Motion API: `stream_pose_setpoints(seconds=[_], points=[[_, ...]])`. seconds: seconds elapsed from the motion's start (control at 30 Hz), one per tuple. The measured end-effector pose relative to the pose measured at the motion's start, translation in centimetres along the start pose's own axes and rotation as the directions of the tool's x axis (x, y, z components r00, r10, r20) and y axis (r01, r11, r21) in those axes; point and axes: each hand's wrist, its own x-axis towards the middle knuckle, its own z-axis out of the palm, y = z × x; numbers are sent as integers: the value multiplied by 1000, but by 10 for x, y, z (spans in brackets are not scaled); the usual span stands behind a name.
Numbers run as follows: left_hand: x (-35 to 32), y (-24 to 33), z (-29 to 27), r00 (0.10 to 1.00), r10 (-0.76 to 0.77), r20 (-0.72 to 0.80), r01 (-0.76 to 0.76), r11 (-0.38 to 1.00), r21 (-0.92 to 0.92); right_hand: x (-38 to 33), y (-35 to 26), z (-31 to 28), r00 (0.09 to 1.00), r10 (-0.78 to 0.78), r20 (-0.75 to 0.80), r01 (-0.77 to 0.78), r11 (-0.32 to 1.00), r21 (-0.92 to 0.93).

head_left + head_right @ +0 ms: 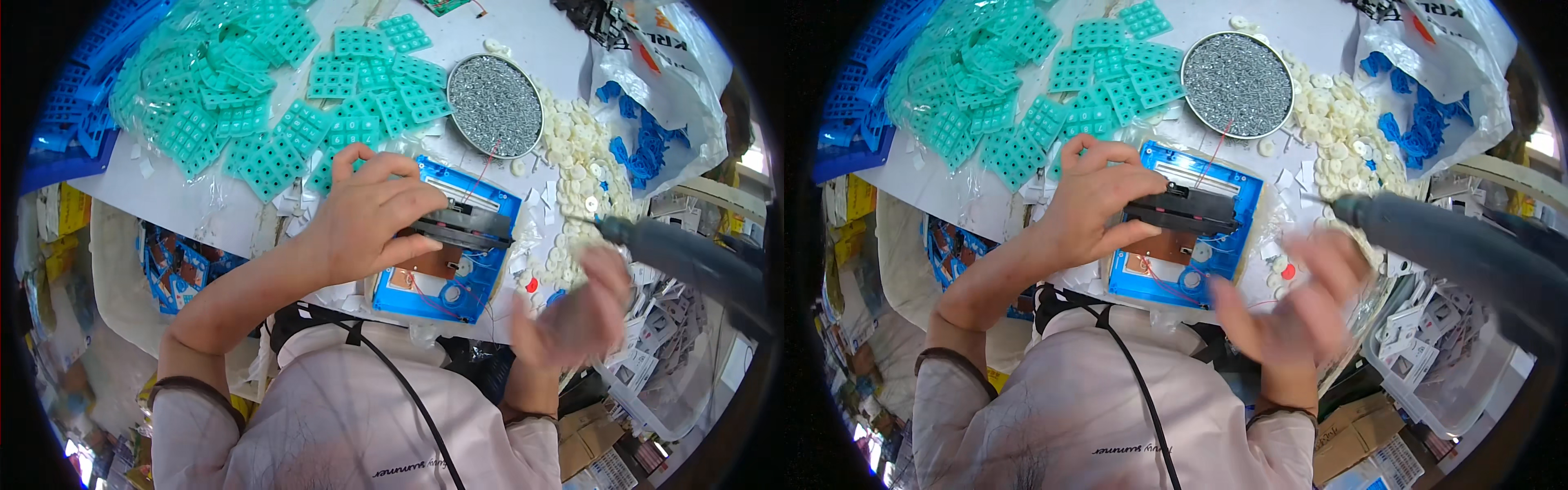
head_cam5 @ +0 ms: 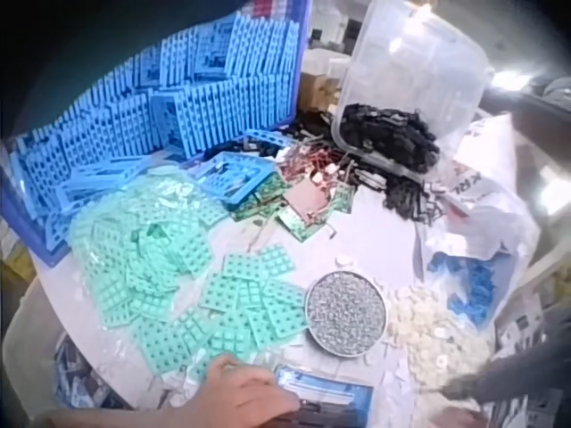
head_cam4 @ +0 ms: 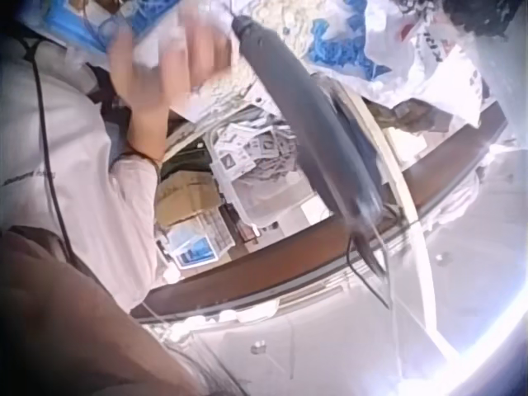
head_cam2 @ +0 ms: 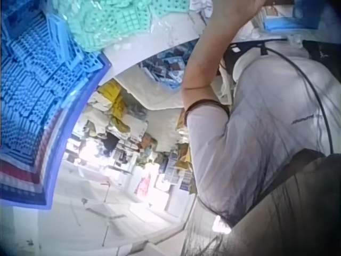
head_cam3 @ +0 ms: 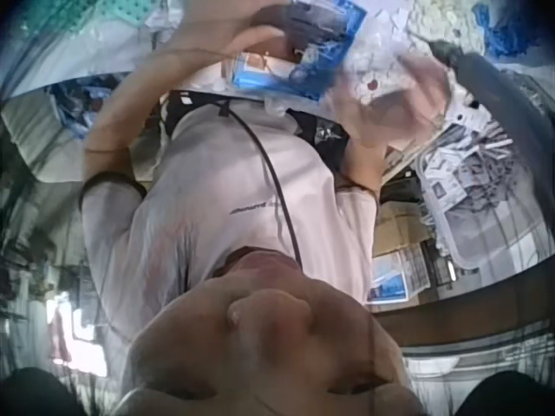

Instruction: Assembling the internal components and outer casing of an electronic toy using an electric screwdriver.

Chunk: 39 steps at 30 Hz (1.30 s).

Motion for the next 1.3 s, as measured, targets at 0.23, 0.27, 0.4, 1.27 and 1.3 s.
stream_pose_setpoints(seconds=[0.23,0.27,0.4,1.27,1.3], points=[[48,-9,-11,992,-90,-87,65,966,-249,-7,25,12,934,119,338,-152,986,75],[53,-10,-12,974,-150,-169,95,950,-297,1,27,12,946,81,313,-112,990,82],[52,13,-34,969,242,-39,-241,970,32,58,52,21,912,88,400,-159,976,147],[23,19,-10,997,79,27,-79,997,-19,66,60,52,672,419,611,-677,682,277],[19,19,-12,998,50,29,-49,998,-33,63,57,53,681,442,583,-691,651,313]])
